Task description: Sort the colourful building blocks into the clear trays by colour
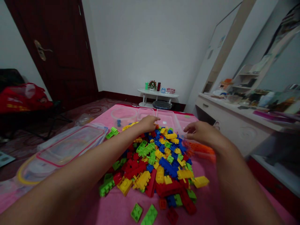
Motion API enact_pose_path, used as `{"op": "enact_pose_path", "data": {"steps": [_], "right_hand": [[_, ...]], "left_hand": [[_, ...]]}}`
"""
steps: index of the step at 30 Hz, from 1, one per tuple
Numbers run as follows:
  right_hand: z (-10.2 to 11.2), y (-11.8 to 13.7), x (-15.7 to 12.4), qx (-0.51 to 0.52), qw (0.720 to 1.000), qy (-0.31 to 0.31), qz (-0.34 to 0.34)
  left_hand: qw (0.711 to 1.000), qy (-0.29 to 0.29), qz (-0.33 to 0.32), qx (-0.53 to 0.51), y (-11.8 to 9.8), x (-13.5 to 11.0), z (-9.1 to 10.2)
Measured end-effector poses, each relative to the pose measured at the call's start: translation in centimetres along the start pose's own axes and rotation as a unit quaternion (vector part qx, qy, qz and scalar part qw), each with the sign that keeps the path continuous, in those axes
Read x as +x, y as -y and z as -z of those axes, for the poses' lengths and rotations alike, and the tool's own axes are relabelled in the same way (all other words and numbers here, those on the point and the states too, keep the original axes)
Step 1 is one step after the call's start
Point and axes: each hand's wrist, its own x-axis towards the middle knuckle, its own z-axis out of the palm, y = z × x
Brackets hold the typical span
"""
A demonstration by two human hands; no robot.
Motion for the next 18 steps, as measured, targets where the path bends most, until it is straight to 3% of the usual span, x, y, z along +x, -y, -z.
{"op": "enact_pose_path", "data": {"steps": [3, 8, 11, 15, 18], "right_hand": [[-0.7, 1.6, 0.0, -0.002, 0.999, 0.034, 0.013], [-1.3, 3.2, 0.0, -0.001, 1.0, 0.01, 0.02], [-2.0, 4.7, -0.1, 0.064, 0.996, -0.048, 0.049], [-3.5, 7.0, -0.2, 0.169, 0.973, -0.098, 0.123], [-3.8, 7.7, -0.1, 0.173, 0.966, -0.118, 0.151]], "left_hand": [[0.999, 0.043, -0.002, 0.032, 0.1, 1.3, -1.1], [0.999, -0.027, -0.02, 0.035, 0.0, 0.6, -0.8], [0.991, -0.087, -0.03, -0.098, -0.9, -0.7, 0.2], [0.928, -0.096, -0.011, -0.36, -2.7, -2.2, 1.3], [0.908, -0.094, 0.007, -0.408, -3.3, -3.2, 1.6]]}}
